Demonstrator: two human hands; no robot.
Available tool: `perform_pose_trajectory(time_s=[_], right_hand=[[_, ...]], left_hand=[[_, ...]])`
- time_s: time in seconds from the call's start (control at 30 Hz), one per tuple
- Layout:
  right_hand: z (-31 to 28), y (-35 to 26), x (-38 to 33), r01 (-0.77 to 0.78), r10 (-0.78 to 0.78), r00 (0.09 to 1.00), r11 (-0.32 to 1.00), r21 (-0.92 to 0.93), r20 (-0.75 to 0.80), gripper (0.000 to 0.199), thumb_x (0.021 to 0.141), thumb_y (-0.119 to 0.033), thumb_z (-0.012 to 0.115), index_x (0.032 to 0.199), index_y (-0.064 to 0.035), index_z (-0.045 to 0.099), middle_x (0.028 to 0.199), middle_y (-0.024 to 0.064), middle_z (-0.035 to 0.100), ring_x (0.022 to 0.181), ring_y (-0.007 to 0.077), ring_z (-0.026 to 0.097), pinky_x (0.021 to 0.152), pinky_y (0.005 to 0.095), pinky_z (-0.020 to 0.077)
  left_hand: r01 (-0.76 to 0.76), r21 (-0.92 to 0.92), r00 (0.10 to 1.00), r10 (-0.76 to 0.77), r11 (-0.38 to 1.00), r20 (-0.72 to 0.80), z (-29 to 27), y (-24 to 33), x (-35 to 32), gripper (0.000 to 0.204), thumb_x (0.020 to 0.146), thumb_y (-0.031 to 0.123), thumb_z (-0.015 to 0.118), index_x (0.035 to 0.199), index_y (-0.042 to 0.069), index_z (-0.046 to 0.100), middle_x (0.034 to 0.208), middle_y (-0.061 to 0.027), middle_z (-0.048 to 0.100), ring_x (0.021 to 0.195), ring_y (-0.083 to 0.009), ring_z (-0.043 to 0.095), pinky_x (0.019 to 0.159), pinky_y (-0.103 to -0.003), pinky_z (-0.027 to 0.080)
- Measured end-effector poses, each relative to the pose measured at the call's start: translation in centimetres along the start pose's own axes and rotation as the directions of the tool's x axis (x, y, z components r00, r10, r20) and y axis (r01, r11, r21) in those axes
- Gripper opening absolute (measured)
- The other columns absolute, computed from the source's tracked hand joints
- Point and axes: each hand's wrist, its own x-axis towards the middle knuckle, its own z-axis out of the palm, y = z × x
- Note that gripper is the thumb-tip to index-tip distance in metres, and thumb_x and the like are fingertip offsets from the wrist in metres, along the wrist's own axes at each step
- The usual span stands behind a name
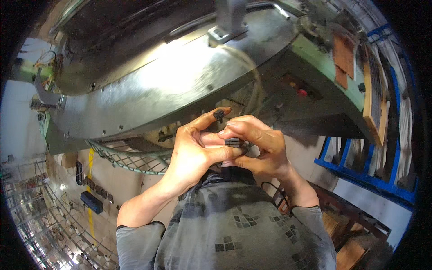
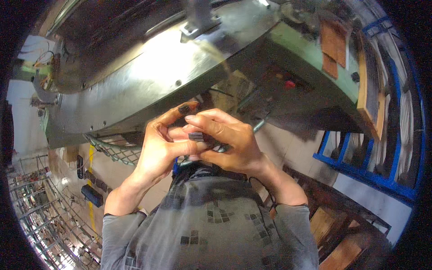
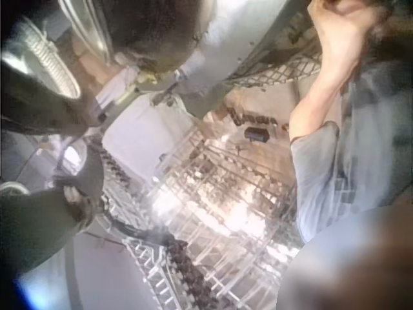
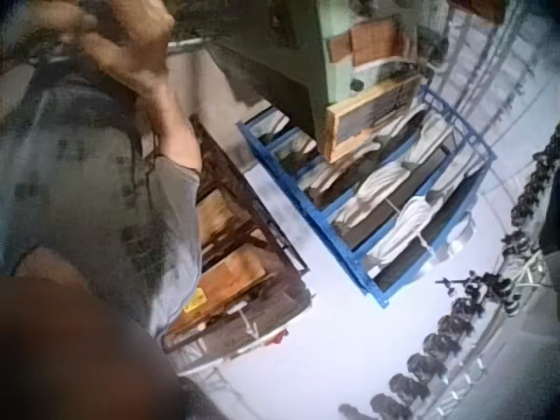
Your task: The person repeatedly picks up small cylindrical metal parts from a tray, aligns them by hand, and places them into slots around the rim of a large circular metal machine. The person continues this cycle of picking, aligning, and inserting throughout the clip.
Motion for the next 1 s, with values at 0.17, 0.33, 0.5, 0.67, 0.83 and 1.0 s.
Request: perform_pose_trajectory(time_s=[0.17,0.33,0.5,0.67,0.83,1.0], right_hand=[[6.6,-0.6,-0.4,-0.092,0.098,0.992,0.993,-0.067,0.083,0.057,0.068,-0.011,0.092,0.121,-0.0045,0.073,0.116,0.0155,0.072,0.102,0.0295,0.073,0.082,0.0367,0.0593],[13.2,-1.1,0.4,-0.156,0.156,0.983,0.988,-0.008,0.093,0.049,0.072,-0.014,0.092,0.116,-0.0027,0.074,0.112,0.0155,0.073,0.094,0.0242,0.073,0.074,0.0337,0.0593],[19.8,-1.5,1.3,-0.16,0.162,0.98,0.987,-0.021,0.116,0.046,0.074,-0.014,0.092,0.115,-0.0015,0.074,0.114,0.0145,0.073,0.097,0.0262,0.073,0.078,0.0349,0.0597],[24.2,-2.3,1.3,-0.221,0.22,0.969,0.975,-0.011,0.111,0.05,0.072,-0.012,0.092,0.118,-0.0015,0.074,0.115,0.0152,0.073,0.102,0.0285,0.073,0.081,0.0362,0.0596],[25.9,-3.4,0.7,-0.272,0.272,0.955,0.962,-0.018,0.118,0.055,0.071,-0.009,0.092,0.122,-0.001,0.073,0.117,0.0163,0.073,0.108,0.03,0.071,0.087,0.0399,0.0588],[26.5,-3.5,-0.1,-0.16,0.165,0.98,0.986,-0.057,0.111,0.051,0.071,-0.008,0.091,0.117,0.0009,0.073,0.114,0.0185,0.073,0.103,0.0311,0.073,0.084,0.0386,0.059]], left_hand=[[0.078,-0.017,0.997,-0.078,0.997,0.022,-6.9,-2.0,-3.7,0.068,0.081,-0.011,0.075,0.142,-0.009,0.045,0.105,-0.0182,0.077,0.093,-0.0219,0.076,0.085,-0.032,0.06],[0.126,-0.214,0.992,-0.122,0.969,0.033,-13.8,-3.6,-7.1,0.076,0.088,-0.009,0.072,0.15,-0.012,0.027,0.099,-0.0164,0.076,0.091,-0.0197,0.075,0.087,-0.03,0.059],[0.117,-0.257,0.991,-0.095,0.959,0.099,-20.1,-3.7,-10.3,0.067,0.089,-0.014,0.069,0.148,-0.005,0.039,0.106,-0.0187,0.076,0.097,-0.0236,0.076,0.087,-0.033,0.061],[0.127,-0.197,0.992,-0.123,0.972,0.035,-23.0,-3.5,-12.0,0.066,0.087,-0.015,0.069,0.147,-0.003,0.045,0.104,-0.0183,0.077,0.096,-0.0224,0.076,0.085,-0.031,0.06],[0.147,-0.117,0.988,-0.141,0.982,0.062,-24.6,-3.5,-12.9,0.068,0.085,-0.017,0.07,0.147,-0.003,0.046,0.104,-0.0185,0.077,0.094,-0.0228,0.076,0.083,-0.032,0.061],[0.15,-0.171,0.988,-0.14,0.974,0.068,-24.3,-3.9,-14.0,0.068,0.086,-0.016,0.07,0.147,-0.003,0.045,0.106,-0.0188,0.077,0.094,-0.0232,0.077,0.083,-0.033,0.061]])
